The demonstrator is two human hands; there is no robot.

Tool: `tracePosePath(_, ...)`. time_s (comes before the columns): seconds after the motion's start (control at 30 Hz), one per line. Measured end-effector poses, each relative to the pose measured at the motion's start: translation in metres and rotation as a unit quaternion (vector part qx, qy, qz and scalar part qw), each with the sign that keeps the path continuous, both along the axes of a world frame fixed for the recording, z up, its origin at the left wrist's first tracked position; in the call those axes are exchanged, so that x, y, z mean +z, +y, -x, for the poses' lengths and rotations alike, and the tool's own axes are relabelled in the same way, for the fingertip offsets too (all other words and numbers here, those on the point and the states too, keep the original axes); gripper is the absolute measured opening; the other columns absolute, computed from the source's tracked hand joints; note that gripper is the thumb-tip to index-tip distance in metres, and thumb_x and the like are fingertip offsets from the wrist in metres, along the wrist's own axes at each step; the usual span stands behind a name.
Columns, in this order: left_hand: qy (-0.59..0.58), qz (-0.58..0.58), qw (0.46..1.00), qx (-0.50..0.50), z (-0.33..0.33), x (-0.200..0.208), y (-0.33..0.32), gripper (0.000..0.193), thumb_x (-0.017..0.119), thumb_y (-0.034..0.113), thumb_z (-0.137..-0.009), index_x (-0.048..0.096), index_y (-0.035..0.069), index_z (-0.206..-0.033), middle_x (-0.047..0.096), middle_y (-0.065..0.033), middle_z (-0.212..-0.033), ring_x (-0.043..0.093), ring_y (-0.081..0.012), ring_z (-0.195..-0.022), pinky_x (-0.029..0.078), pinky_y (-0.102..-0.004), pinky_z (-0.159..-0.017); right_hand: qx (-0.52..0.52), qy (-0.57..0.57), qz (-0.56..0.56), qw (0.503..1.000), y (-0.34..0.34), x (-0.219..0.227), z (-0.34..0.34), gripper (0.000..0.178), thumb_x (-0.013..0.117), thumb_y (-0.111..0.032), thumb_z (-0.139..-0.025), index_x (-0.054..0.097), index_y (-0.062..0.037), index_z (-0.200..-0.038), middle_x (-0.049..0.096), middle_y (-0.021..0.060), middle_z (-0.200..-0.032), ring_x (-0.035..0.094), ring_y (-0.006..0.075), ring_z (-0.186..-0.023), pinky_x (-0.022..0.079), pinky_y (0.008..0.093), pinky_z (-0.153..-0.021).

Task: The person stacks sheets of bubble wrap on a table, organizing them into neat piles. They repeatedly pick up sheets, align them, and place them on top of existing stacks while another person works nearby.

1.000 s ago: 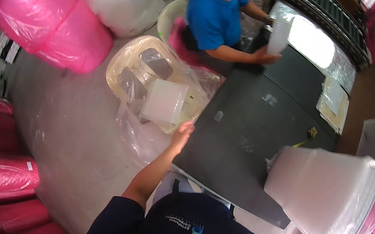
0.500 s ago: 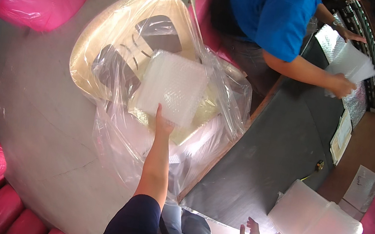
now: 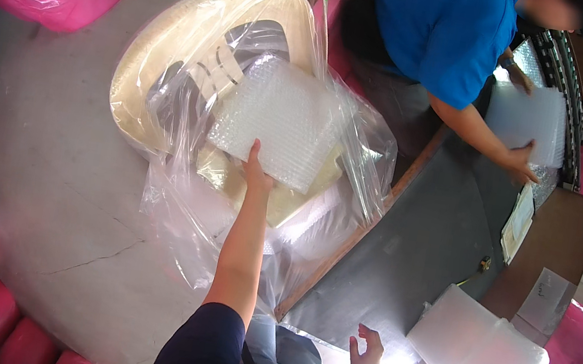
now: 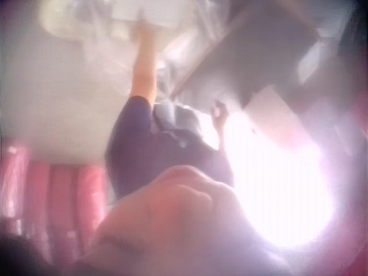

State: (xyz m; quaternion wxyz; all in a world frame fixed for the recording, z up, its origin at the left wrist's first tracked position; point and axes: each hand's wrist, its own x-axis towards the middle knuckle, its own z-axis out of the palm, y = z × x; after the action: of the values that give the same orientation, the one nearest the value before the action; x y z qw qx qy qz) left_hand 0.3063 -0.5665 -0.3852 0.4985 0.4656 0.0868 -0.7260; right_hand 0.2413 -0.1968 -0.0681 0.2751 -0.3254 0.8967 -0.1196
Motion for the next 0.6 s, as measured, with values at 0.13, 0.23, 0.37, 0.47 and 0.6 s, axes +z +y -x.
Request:
tracePosePath(0.13, 0.03, 0.002, 0.995, -0.098, -0.055, 0.059, 0.019, 0.057, 0.068, 0.025, -0.075, 0.045, 0.001, -0.121, 0.051, -0.0122, -0.115, 0.049, -0.0261, -0.108, 0.043, -0.0397, -0.089, -0.101, -0.075, 0.042, 0.991, 0.004, 0.007, 0.005, 0.059, 0.07, -0.018, -0.072, 0.043, -0.0046, -0.124, 0.053, 0.0157, -0.11, 0.054, 0.0253, -0.099, 0.045, 0.037, -0.08)
tracePosePath(0.23, -0.122, -0.049, 0.968, -0.212, -0.091, 0.155, 0.063, 0.055, 0.07, 0.023, -0.073, 0.049, -0.003, -0.117, 0.055, -0.0136, -0.11, 0.051, -0.0253, -0.105, 0.043, -0.0389, -0.088, -0.22, -0.09, 0.194, 0.952, -0.046, 0.043, 0.001, 0.095, 0.072, -0.043, -0.069, 0.018, -0.0089, -0.139, 0.034, 0.0182, -0.133, 0.037, 0.03, -0.121, 0.036, 0.0437, -0.093)
tracePosePath(0.37, -0.023, -0.073, 0.892, -0.446, -0.108, 0.226, 0.144, 0.065, 0.075, 0.018, -0.068, 0.045, -0.002, -0.122, 0.054, -0.0101, -0.115, 0.048, -0.0222, -0.11, 0.038, -0.0362, -0.096, -0.132, 0.103, 0.273, 0.947, -0.091, 0.103, 0.003, 0.109, 0.066, -0.063, -0.065, 0.011, -0.009, -0.142, 0.021, 0.0197, -0.141, 0.023, 0.0331, -0.131, 0.026, 0.0484, -0.102)
tracePosePath(0.47, 0.087, 0.048, 0.883, -0.458, -0.063, 0.276, 0.168, 0.067, 0.075, 0.021, -0.071, 0.041, 0.003, -0.125, 0.05, -0.0066, -0.114, 0.048, -0.0176, -0.105, 0.039, -0.0333, -0.092, -0.208, 0.208, 0.174, 0.94, -0.067, 0.112, 0.023, 0.106, 0.07, -0.058, -0.064, 0.016, -0.0073, -0.141, 0.023, 0.0182, -0.141, 0.024, 0.0327, -0.13, 0.024, 0.0481, -0.103)
tracePosePath(0.6, 0.223, -0.016, 0.805, -0.55, -0.019, 0.313, 0.18, 0.069, 0.074, 0.025, -0.072, 0.039, 0.004, -0.128, 0.051, -0.0083, -0.118, 0.046, -0.0197, -0.113, 0.036, -0.0336, -0.096, -0.321, 0.216, 0.185, 0.903, -0.012, 0.126, 0.031, 0.085, 0.064, -0.046, -0.076, 0.024, -0.0026, -0.137, 0.03, 0.0185, -0.136, 0.033, 0.0324, -0.124, 0.03, 0.0466, -0.101)
